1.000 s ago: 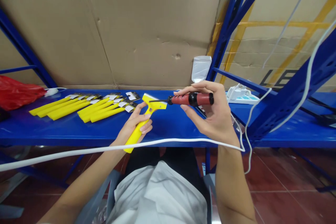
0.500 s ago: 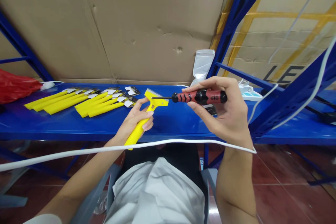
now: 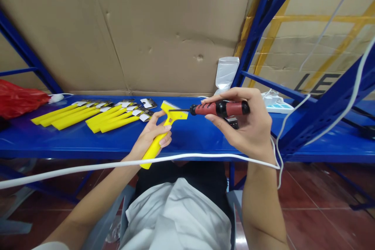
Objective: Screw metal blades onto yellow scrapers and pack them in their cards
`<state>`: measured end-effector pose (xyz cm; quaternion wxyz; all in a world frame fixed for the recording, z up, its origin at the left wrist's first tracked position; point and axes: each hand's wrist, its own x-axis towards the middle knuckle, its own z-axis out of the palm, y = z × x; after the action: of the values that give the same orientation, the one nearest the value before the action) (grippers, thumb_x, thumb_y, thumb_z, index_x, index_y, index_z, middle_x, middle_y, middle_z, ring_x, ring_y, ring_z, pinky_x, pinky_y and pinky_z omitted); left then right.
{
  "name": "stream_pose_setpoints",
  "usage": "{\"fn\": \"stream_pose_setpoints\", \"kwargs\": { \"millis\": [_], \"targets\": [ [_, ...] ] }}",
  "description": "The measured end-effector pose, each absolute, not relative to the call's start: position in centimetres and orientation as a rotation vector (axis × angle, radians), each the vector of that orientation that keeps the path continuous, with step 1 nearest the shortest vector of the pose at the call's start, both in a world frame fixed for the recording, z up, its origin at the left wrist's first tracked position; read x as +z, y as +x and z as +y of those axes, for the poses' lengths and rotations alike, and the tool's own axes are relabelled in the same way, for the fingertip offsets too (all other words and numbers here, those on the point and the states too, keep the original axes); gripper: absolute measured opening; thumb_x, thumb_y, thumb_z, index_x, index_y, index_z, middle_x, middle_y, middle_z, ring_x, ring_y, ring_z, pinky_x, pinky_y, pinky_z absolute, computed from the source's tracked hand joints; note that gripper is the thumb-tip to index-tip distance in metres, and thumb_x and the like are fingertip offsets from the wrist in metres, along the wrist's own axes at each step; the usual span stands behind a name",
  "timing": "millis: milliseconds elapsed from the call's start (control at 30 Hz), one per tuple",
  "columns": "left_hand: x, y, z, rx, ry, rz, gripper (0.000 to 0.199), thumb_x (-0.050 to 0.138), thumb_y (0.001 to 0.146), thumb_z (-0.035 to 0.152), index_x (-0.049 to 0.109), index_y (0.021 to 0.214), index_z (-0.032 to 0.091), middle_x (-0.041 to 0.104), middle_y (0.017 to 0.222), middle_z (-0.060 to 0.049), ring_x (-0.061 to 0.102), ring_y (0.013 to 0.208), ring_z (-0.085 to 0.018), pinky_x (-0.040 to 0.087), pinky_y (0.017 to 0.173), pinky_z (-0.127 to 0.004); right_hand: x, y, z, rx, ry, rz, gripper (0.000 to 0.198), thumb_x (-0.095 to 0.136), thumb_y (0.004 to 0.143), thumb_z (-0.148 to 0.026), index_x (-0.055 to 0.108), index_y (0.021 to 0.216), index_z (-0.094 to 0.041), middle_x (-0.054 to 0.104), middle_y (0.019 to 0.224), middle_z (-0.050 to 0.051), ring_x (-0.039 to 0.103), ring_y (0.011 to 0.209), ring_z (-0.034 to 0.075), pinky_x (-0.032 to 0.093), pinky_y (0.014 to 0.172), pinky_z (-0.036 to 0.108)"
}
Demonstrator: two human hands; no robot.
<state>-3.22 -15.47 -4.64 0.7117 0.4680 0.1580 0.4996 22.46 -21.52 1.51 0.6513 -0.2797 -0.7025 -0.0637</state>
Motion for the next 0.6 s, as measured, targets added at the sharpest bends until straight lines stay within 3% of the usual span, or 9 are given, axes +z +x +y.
{"fn": "stream_pose_setpoints", "kwargs": {
  "millis": [200, 367, 600],
  "targets": [
    [-4.68, -3.21, -15.51, 1.103, 1.053, 0.336, 0.059, 0.096, 0.083, 0.021, 0.059, 0.128, 0.026, 0.073, 0.103, 0.002, 0.057, 0.047, -0.004, 0.043, 0.047, -0.021, 1.5, 21.94, -21.18, -0.231, -0.593, -1.561, 0.062, 0.104, 0.079, -0.022, 0.073, 0.13, -0.036, 0.078, 0.112, 0.004, 0.085, 0.099, 0.036, 0.073, 0.093, 0.061],
    [-4.85, -3.2, -15.28, 1.109, 1.043, 0.342, 0.062, 0.097, 0.082, 0.022, 0.058, 0.13, 0.027, 0.072, 0.1, 0.004, 0.056, 0.047, -0.004, 0.043, 0.047, -0.021, 1.83, 21.56, -21.08, 0.012, -0.483, -1.679, 0.059, 0.095, 0.088, -0.017, 0.063, 0.135, -0.033, 0.079, 0.137, 0.007, 0.083, 0.121, 0.035, 0.071, 0.106, 0.061],
    [-4.74, -3.32, -15.44, 1.091, 1.068, 0.353, 0.061, 0.096, 0.083, 0.023, 0.057, 0.13, 0.027, 0.071, 0.099, 0.004, 0.057, 0.047, -0.004, 0.043, 0.047, -0.02, 1.42, 21.48, -20.94, -0.159, -0.452, -1.577, 0.072, 0.102, 0.078, -0.009, 0.071, 0.137, -0.036, 0.08, 0.118, 0.002, 0.087, 0.104, 0.033, 0.075, 0.089, 0.05]
  ]
}}
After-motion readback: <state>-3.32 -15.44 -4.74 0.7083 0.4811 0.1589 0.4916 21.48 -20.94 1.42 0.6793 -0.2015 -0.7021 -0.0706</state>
